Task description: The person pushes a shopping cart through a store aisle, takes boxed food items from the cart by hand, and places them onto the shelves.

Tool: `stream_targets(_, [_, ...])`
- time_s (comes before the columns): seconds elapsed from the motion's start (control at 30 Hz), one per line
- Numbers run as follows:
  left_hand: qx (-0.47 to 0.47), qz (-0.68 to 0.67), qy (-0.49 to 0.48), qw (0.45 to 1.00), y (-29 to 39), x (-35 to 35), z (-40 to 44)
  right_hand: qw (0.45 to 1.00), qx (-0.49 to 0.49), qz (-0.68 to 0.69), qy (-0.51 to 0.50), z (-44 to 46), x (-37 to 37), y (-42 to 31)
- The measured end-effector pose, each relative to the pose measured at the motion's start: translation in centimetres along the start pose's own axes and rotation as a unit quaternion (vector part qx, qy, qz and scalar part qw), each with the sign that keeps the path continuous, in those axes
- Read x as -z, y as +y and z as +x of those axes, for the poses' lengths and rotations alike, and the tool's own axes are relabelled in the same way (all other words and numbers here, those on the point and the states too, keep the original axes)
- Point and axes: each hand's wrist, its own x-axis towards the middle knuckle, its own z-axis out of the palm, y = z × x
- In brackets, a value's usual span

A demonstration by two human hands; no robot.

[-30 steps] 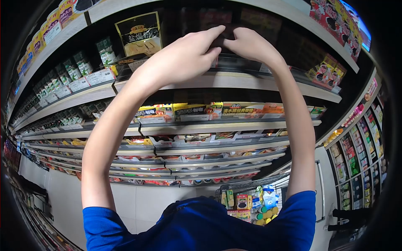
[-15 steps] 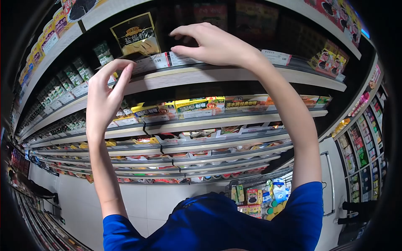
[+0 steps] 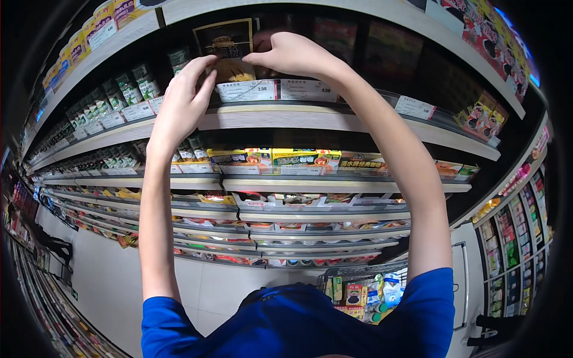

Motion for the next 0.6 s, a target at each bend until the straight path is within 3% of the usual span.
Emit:
stream_targets(0.07, [-0.006, -0.028, -0.011, 1.0, 0.0, 0.0, -0.1, 0.984, -0.121, 0.103, -0.078, 0.2, 0.6, -1.0])
stream_targets(0.13, [-0.012, -0.033, -0.016, 0.999, 0.4, 0.3, -0.2, 0.987, -0.117, 0.083, -0.072, 0.7, -0.3, 0.0])
stream_targets(0.23, [-0.011, -0.044, -0.019, 0.999, 0.7, 0.8, -0.5, 0.995, -0.058, 0.072, -0.036, 0.2, -0.4, 0.0])
stream_targets(0.33, [0.025, -0.083, 0.023, 0.996, 0.2, 0.8, -0.8, 0.999, 0.018, -0.023, 0.015, -1.4, 1.1, -1.1])
stream_targets(0.4, [0.074, -0.13, 0.096, 0.984, 0.4, 0.9, -0.7, 0.992, 0.033, 0.086, 0.088, -1.9, 1.1, -0.6])
stream_targets(0.47, [0.059, -0.11, 0.129, 0.984, 0.1, 1.3, -0.3, 0.978, 0.076, 0.15, 0.127, -2.0, 1.4, -0.2])
stream_targets(0.6, [0.067, -0.171, 0.097, 0.978, -0.5, 1.8, 0.8, 0.975, 0.094, 0.144, 0.143, -2.0, 1.9, -1.7])
